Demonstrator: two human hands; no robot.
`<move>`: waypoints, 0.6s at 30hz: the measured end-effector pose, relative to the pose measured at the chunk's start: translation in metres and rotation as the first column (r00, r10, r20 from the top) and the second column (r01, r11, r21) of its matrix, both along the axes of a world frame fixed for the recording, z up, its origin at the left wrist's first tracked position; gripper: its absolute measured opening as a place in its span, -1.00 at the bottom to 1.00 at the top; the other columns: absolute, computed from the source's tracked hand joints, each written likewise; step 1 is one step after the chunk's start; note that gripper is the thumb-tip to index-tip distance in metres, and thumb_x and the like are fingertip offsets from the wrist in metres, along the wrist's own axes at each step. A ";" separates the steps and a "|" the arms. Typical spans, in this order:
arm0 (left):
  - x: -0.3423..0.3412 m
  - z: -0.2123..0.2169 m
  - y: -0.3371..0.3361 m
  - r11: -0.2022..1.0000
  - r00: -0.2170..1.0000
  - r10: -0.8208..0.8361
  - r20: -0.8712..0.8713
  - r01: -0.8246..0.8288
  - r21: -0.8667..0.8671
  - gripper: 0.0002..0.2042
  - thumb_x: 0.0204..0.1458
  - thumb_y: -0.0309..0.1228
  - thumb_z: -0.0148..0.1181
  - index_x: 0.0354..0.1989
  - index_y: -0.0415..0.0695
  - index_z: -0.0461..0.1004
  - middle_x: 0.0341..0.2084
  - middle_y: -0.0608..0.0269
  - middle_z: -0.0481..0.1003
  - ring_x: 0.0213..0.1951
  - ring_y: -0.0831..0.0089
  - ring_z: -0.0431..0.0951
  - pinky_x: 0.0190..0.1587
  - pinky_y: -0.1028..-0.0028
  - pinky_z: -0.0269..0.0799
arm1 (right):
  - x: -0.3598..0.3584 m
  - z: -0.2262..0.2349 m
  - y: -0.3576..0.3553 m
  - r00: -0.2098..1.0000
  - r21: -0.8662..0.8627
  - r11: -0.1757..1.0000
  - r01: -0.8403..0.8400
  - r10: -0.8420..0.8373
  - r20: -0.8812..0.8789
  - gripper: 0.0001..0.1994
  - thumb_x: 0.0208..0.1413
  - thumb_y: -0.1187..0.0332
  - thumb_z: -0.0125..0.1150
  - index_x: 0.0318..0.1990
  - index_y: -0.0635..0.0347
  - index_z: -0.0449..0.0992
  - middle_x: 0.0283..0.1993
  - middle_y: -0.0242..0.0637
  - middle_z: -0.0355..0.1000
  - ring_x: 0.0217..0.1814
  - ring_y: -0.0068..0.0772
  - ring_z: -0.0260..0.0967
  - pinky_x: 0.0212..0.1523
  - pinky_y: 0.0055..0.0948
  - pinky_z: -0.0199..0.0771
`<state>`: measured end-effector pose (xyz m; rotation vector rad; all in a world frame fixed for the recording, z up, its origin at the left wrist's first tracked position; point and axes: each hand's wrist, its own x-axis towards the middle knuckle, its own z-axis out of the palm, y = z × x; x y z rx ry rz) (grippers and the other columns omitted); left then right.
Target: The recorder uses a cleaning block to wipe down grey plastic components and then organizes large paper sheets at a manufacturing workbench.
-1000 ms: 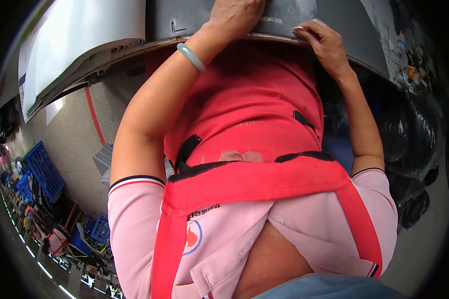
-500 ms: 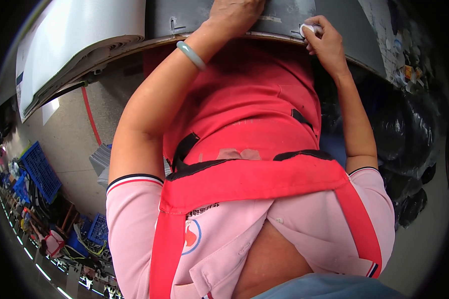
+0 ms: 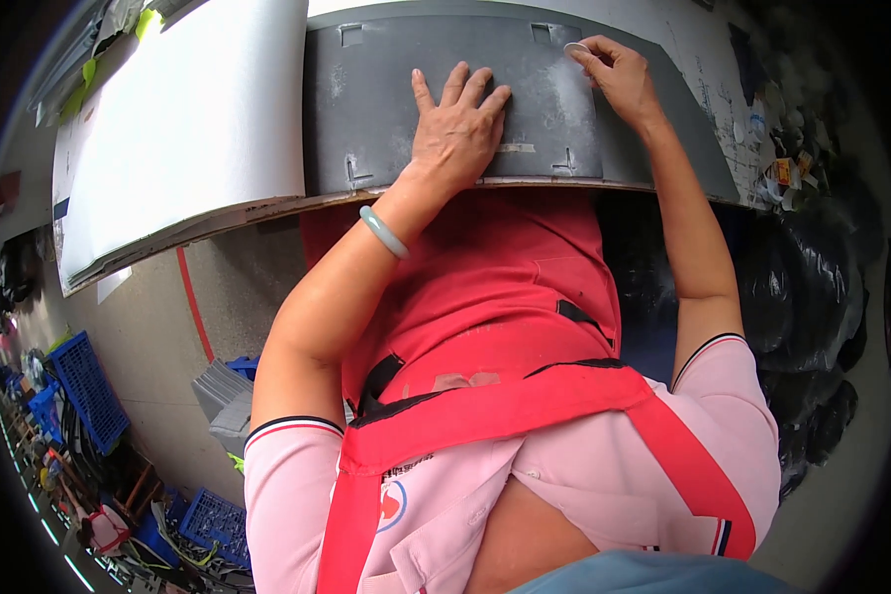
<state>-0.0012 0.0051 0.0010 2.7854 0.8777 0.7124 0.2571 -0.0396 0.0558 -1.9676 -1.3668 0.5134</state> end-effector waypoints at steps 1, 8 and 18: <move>0.000 0.002 -0.002 1.000 1.000 -0.001 0.006 0.001 0.011 -0.65 0.21 -0.27 0.12 0.17 0.10 0.48 0.23 0.23 0.37 0.34 0.14 0.26 0.28 -0.42 -0.03 | 0.004 -0.004 0.008 0.999 0.024 1.000 0.008 -0.009 0.045 -0.71 0.21 0.11 0.30 -0.16 0.16 0.65 -0.42 -0.44 0.51 -0.40 -0.60 0.40 -0.32 -0.50 0.50; 0.000 0.006 0.000 1.000 1.000 0.003 -0.007 -0.004 -0.020 -0.66 0.19 -0.28 0.13 0.16 0.08 0.49 0.23 0.21 0.37 0.34 0.13 0.26 0.32 -0.38 -0.09 | 0.016 -0.013 0.056 0.978 0.037 0.996 -0.082 0.074 0.195 -0.77 0.23 0.21 0.26 -0.17 0.18 0.62 -0.42 -0.39 0.52 -0.42 -0.58 0.37 -0.30 -0.47 0.44; -0.001 0.004 0.002 0.999 1.000 0.015 0.027 -0.014 -0.043 -0.67 0.19 -0.29 0.14 0.13 0.08 0.51 0.21 0.23 0.39 0.34 0.15 0.27 0.31 -0.40 -0.07 | 0.023 -0.009 0.076 0.911 -0.177 0.980 -0.089 0.152 0.384 -0.79 0.22 0.24 0.26 -0.18 0.20 0.58 -0.44 -0.33 0.47 -0.44 -0.55 0.42 -0.29 -0.44 0.47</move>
